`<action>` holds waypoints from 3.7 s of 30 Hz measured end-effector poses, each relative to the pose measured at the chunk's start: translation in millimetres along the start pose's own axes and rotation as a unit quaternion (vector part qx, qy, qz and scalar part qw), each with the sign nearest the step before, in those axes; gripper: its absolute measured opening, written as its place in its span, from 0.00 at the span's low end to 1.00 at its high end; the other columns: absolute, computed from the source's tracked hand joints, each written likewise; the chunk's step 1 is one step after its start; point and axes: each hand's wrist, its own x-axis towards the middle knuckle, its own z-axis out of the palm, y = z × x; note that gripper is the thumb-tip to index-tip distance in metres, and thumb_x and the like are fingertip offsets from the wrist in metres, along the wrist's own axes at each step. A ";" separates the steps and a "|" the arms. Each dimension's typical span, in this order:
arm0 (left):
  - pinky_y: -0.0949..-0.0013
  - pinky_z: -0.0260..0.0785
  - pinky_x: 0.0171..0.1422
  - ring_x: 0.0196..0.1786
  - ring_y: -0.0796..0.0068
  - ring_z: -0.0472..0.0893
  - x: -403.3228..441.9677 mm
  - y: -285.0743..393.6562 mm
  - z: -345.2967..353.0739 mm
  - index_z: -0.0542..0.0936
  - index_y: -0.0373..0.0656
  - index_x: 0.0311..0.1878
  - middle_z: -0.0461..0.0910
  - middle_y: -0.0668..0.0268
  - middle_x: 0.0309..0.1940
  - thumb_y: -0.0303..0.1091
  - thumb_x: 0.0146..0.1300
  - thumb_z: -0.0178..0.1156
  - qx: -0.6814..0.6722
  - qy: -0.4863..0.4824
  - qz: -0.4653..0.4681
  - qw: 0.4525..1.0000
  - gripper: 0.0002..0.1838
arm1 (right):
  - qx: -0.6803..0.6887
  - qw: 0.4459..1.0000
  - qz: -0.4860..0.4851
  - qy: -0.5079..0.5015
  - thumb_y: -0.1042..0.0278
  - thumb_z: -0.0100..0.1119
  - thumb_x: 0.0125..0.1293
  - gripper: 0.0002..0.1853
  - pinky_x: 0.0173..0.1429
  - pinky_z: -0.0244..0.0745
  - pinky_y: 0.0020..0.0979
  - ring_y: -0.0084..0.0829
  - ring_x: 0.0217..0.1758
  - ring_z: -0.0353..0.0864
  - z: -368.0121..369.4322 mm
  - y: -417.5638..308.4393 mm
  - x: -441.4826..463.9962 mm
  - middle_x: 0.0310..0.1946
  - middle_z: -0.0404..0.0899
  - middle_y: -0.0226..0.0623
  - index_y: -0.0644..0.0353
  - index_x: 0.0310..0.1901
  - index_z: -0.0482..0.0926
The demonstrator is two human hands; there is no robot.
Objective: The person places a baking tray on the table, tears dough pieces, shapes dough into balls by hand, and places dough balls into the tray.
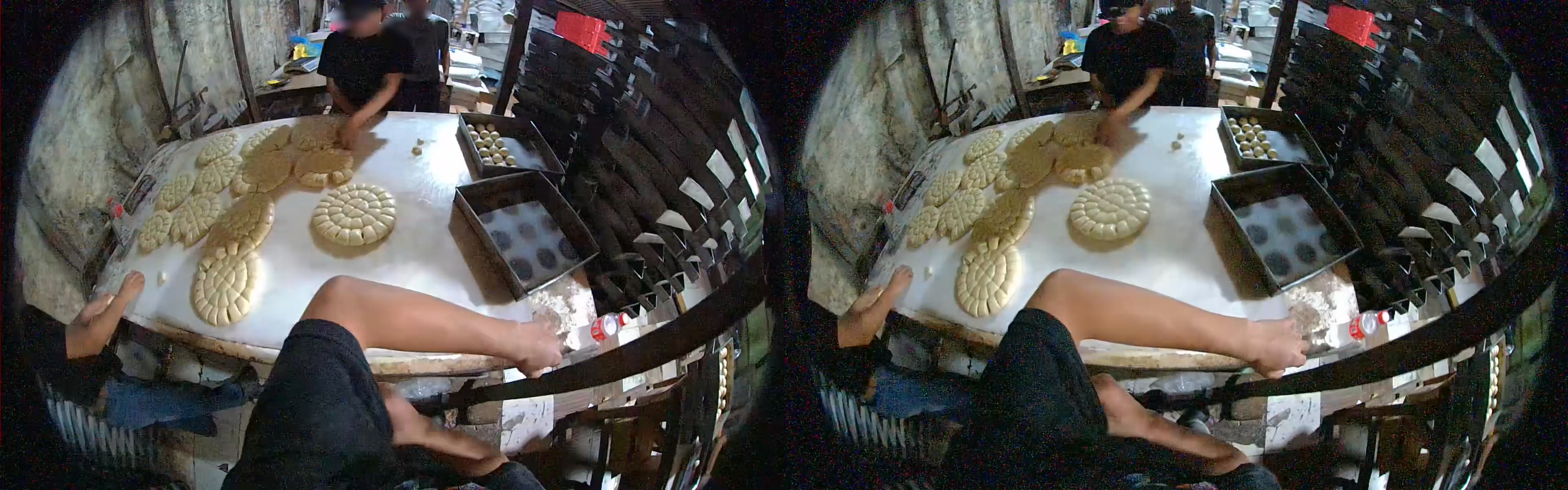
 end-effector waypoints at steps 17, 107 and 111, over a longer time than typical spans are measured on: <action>0.59 0.72 0.49 0.43 0.62 0.81 147.6 245.4 -32.2 0.82 0.45 0.38 0.82 0.61 0.37 0.38 0.53 0.57 -0.033 -0.077 0.073 0.994 0.12 | -0.007 0.957 -0.290 -0.013 0.66 0.61 0.51 0.10 0.31 0.67 0.35 0.39 0.27 0.74 70.6 -142.9 -200.1 0.23 0.73 0.38 0.63 0.24 0.73; 0.56 0.68 0.46 0.40 0.54 0.77 -608.5 30.7 257.4 0.81 0.39 0.39 0.79 0.51 0.39 0.54 0.57 0.56 0.052 0.504 -0.858 0.083 0.24 | -0.423 0.874 0.155 -0.181 0.68 0.64 0.55 0.11 0.38 0.75 0.29 0.34 0.33 0.81 -81.4 225.5 126.6 0.32 0.81 0.41 0.63 0.38 0.78; 0.52 0.61 0.56 0.50 0.51 0.72 -598.5 -2.5 215.1 0.74 0.33 0.46 0.74 0.45 0.45 0.51 0.56 0.57 0.044 0.527 -0.848 0.024 0.27 | -0.368 0.866 0.169 -0.294 0.71 0.63 0.56 0.11 0.38 0.76 0.30 0.32 0.34 0.81 22.7 232.7 149.6 0.35 0.79 0.42 0.61 0.42 0.78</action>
